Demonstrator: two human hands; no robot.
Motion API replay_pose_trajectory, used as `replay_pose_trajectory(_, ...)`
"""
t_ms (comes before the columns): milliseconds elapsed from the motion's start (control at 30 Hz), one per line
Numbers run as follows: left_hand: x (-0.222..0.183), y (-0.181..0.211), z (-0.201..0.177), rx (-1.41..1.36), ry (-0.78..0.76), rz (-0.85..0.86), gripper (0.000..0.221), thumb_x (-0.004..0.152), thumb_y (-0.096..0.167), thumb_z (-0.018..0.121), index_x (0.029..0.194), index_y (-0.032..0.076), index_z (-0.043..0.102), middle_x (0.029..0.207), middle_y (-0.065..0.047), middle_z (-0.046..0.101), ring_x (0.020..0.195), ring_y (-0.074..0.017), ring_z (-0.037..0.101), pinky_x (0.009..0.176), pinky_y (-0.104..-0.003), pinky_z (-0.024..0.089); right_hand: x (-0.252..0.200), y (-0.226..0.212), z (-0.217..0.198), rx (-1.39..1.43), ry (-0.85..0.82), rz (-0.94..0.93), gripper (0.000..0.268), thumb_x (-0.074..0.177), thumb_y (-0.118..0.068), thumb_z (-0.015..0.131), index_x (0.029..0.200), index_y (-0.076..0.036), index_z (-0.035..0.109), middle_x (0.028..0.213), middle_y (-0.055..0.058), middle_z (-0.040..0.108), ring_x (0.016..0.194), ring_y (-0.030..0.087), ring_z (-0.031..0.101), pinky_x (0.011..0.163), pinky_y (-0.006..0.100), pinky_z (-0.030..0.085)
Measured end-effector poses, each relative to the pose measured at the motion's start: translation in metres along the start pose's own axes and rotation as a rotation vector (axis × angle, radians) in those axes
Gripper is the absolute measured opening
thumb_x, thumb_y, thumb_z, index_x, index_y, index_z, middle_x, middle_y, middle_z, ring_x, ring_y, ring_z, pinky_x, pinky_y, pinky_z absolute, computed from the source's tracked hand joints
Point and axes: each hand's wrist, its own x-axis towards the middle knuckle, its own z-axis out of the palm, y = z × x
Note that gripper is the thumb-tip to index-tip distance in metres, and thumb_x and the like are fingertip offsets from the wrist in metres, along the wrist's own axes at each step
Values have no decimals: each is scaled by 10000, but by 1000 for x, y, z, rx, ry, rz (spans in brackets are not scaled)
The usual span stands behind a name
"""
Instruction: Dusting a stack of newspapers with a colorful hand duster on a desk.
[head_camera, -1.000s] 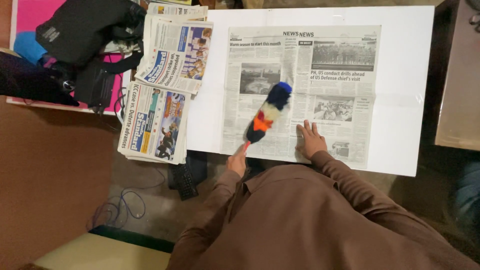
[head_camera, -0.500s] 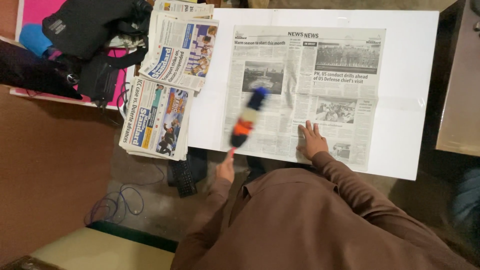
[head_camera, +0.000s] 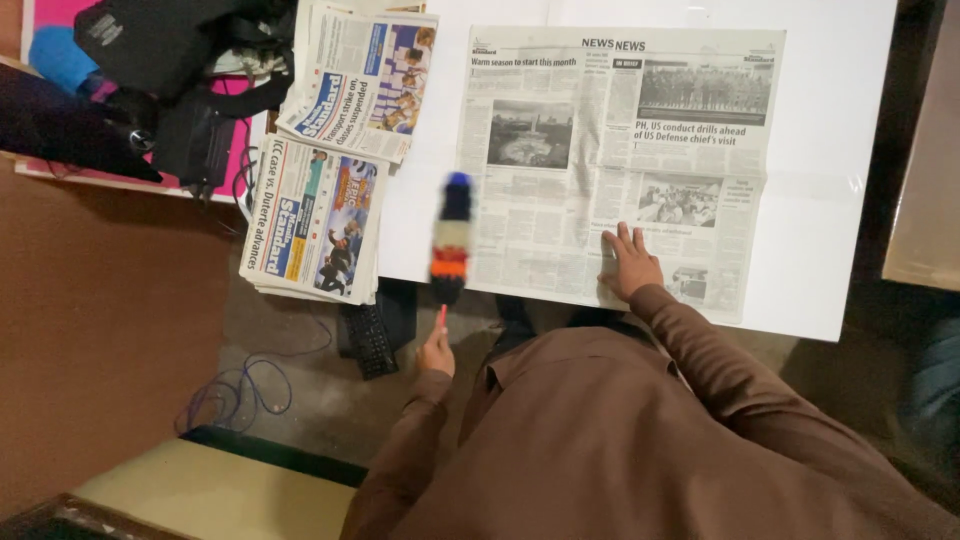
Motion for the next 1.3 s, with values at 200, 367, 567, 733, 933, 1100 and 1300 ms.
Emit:
replay_pose_trajectory(200, -8, -1, -32, -167, -330, 678, 428, 1040, 294, 550, 1438, 161, 633, 817, -267, 694, 640, -383, 660, 560, -524, 542, -3, 0, 2, 19, 1, -5, 958, 810, -323, 836, 1585, -303, 273, 1741, 52, 94, 1599, 321, 92, 1139, 559, 376)
replay_pose_trajectory(367, 17, -50, -3, -65, -234, 219, 342, 1075, 268, 534, 1349, 130, 685, 684, -179, 630, 543, -232, 603, 530, -468, 513, 5, 4, 7, 5, 45, -16, 949, 813, -342, 826, 1586, -297, 278, 1738, 60, 103, 1592, 330, 107, 1140, 563, 372)
replay_pose_trajectory(567, 44, 77, -45, -492, -277, -132, 435, 1092, 210, 479, 1525, 172, 495, 628, -8, 460, 490, -113, 400, 420, -314, 379, 15, 1, 41, 59, 251, -124, 757, 904, -370, 756, 1548, -203, 395, 1655, 188, 322, 1499, 398, 343, 1145, 553, 392)
replay_pose_trajectory(733, 71, 149, 26, -994, -597, 167, 423, 1110, 208, 485, 1517, 99, 443, 725, -11, 556, 581, -94, 509, 507, -256, 428, -2, -76, 39, 596, 156, -215, 626, 1004, -385, 670, 1505, -71, 462, 1474, 196, 583, 1332, 340, 578, 1097, 471, 468)
replay_pose_trajectory(933, 73, 244, 43, -463, -895, 577, 595, 1090, 273, 443, 1628, 105, 251, 1361, -240, 555, 1143, -353, 586, 957, -453, 487, -8, -87, 47, 1333, 411, -86, 307, 1116, -208, 506, 1352, -14, 537, 1092, 137, 699, 990, 215, 702, 852, 339, 579)
replay_pose_trajectory(1100, 70, 246, 44, 66, -801, 863, 596, 963, 328, 599, 1528, 191, 469, 1610, -187, 385, 1460, -410, 342, 1205, -532, 357, -77, -36, 60, 720, 652, 252, 273, 1090, -265, 502, 1257, -59, 567, 907, 221, 684, 807, 399, 672, 683, 478, 513)
replay_pose_trajectory(1300, 68, 278, 27, 611, -986, 863, 668, 976, 449, 653, 1563, 261, 394, 1670, -283, 22, 1542, -583, -123, 1198, -753, 128, -168, 3, 203, 600, 493, 359, 419, 1105, -386, 414, 1057, -28, 625, 983, 263, 691, 922, 497, 628, 785, 547, 491)
